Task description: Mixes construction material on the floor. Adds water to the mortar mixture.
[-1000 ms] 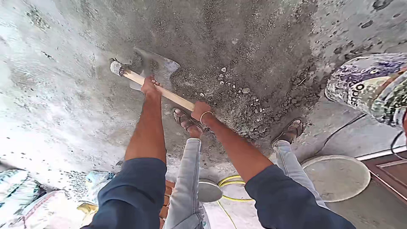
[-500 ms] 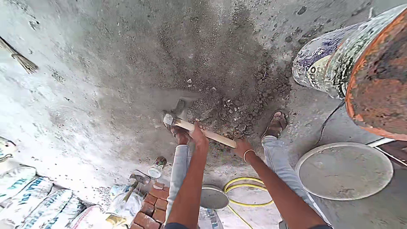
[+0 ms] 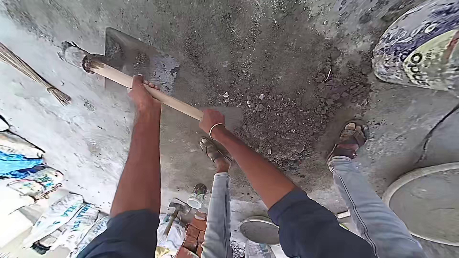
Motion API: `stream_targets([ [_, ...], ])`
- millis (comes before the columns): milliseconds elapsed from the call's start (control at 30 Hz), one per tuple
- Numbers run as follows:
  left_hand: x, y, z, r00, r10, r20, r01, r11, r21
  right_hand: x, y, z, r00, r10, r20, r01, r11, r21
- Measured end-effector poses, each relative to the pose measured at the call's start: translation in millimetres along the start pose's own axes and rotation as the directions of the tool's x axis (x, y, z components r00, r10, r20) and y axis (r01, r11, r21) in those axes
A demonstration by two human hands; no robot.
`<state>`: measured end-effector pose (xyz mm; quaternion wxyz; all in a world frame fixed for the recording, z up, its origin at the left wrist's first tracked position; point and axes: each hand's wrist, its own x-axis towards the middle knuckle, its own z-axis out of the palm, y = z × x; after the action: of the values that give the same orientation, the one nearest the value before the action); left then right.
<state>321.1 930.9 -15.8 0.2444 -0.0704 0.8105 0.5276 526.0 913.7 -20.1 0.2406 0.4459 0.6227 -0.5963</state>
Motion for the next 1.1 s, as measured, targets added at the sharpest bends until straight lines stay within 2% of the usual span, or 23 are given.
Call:
stream_targets([
  [67,51.4,7.8,18.9,0.999,0.042,0.03,-0.042,0.999,0.008,67.0,-31.6,-1.1,0.996,-0.072,-0.047,0.074,0.996,0.051],
  [167,95.4,7.6,68.2,0.993,0.013,0.12,-0.022,0.997,0.073,112.2,-60.9,-37.7,0.995,-0.074,-0.067,0.078,0.995,0.064],
  [233,85.7,-9.5,84.9,0.994,-0.044,0.104,0.025,0.983,0.179,102.6,-57.9,-48.5,0.997,-0.052,-0.058,0.057,0.996,0.074],
  [400,45.3,-26.3,89.4,0.996,-0.091,0.004,0.088,0.968,0.235,54.8,-35.3,-58.5,1.0,0.002,-0.021,0.0,0.996,0.092],
  [500,-5.8,-60.0,89.4,0.988,-0.149,-0.032,0.151,0.929,0.338,12.1,2.8,-40.3,0.992,0.126,-0.028,-0.12,0.98,0.159],
  [633,-76.8,-95.0,83.0,0.965,-0.203,-0.167,0.26,0.831,0.491,-36.9,49.1,-41.8,0.968,0.233,0.094,-0.235,0.972,0.007],
  [833,-219.1,-158.1,77.4,0.923,-0.355,-0.148,0.37,0.715,0.593,-129.0,161.9,-16.3,0.917,0.385,0.108,-0.385,0.923,-0.026],
  [867,-246.8,-172.9,69.5,0.911,-0.393,-0.125,0.392,0.728,0.562,-147.1,185.1,-7.9,0.901,0.414,0.127,-0.412,0.91,-0.042],
  [933,-314.4,-189.2,50.2,0.871,-0.487,-0.065,0.472,0.792,0.387,-189.9,239.0,10.8,0.881,0.445,0.159,-0.439,0.896,-0.074],
  [1000,-371.9,-176.4,40.2,0.818,-0.575,-0.015,0.564,0.796,0.221,-218.0,287.0,27.6,0.88,0.447,0.16,-0.438,0.894,-0.09],
  [1067,-416.0,-166.8,16.0,0.813,-0.583,-0.003,0.577,0.803,0.149,-246.9,310.6,43.0,0.885,0.437,0.159,-0.423,0.899,-0.115],
  [1100,-418.9,-159.6,6.2,0.828,-0.56,0.022,0.553,0.823,0.13,-250.6,307.3,44.3,0.898,0.411,0.157,-0.399,0.911,-0.103],
])
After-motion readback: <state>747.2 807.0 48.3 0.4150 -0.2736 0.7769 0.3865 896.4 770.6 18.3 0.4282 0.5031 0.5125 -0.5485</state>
